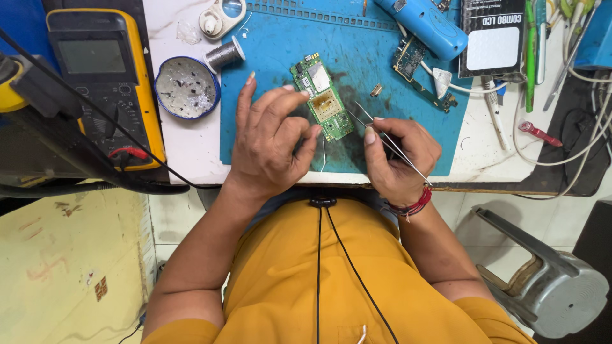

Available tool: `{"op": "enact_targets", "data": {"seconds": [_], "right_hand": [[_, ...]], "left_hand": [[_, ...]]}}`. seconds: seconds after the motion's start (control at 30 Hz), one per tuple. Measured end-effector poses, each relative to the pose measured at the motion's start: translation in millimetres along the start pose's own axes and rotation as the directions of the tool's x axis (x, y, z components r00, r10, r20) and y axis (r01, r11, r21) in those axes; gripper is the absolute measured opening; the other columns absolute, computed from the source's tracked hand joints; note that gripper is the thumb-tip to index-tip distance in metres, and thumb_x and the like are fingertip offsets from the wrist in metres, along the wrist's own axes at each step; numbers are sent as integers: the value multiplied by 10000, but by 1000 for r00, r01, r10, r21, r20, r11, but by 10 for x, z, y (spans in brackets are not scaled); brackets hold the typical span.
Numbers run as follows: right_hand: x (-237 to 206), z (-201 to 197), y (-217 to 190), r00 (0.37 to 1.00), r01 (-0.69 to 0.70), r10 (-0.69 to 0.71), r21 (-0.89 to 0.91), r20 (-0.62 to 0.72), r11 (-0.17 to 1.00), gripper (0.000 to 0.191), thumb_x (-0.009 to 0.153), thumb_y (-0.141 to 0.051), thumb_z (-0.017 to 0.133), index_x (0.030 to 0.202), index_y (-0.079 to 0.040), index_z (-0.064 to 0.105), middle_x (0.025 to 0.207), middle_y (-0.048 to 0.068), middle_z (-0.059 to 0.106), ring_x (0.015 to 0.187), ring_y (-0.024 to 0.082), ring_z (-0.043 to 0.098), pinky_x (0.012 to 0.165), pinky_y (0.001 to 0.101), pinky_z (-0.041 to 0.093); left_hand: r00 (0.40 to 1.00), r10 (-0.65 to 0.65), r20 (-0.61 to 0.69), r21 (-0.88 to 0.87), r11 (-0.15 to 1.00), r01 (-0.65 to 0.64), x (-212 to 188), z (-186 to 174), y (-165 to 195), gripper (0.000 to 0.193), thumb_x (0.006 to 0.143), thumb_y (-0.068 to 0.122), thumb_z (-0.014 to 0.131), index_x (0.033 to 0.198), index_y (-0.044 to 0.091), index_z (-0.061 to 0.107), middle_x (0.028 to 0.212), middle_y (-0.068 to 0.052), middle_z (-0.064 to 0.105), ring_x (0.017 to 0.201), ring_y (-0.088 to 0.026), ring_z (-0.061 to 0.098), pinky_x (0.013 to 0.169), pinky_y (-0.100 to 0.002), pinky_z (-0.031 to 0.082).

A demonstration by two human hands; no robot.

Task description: The person reworks a phone motherboard on a repair bench. They use a hot air gun to heat the board while lifting a component with tweezers, reposition the board, apply flux and solder with a soldering iron, and continue heating and manipulating small parts on the board.

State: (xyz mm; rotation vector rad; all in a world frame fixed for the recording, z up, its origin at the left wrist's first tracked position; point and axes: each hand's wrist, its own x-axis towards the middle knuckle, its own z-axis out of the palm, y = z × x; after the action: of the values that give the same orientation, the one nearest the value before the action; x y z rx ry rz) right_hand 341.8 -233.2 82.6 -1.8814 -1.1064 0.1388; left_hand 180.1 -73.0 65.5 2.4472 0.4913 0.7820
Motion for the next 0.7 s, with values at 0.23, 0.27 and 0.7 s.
{"op": "enact_targets", "data": {"seconds": [0.23,0.27,0.7], "right_hand": [[10,7,-5,1000,-3,3,0,-12,1000,113,954,-16,755,1045,23,699,852,110,707,708,180,657,661,279,488],[11,5,-5,1000,2,-2,2,-11,1000,115,956,-17,756,1047,22,698,857,110,708,714,180,660,666,280,491],[34,15,-1,998,61,-61,3,-4,998,113,970,-29,759,1050,18,696,896,114,727,755,200,680,704,293,510]], "left_hand": [[999,30,-19,-70,997,-31,36,-36,9,308,923,155,841,751,107,590,1007,-35,667,993,-242,683,1155,-496,398],[999,28,-22,-77,997,-30,43,-38,14,288,923,147,833,773,108,590,1010,-35,666,985,-248,683,1130,-489,417],[998,46,-45,-98,994,-50,67,-42,-2,208,837,-61,660,916,91,542,1080,-61,676,1011,-268,683,1096,-478,469]]}}
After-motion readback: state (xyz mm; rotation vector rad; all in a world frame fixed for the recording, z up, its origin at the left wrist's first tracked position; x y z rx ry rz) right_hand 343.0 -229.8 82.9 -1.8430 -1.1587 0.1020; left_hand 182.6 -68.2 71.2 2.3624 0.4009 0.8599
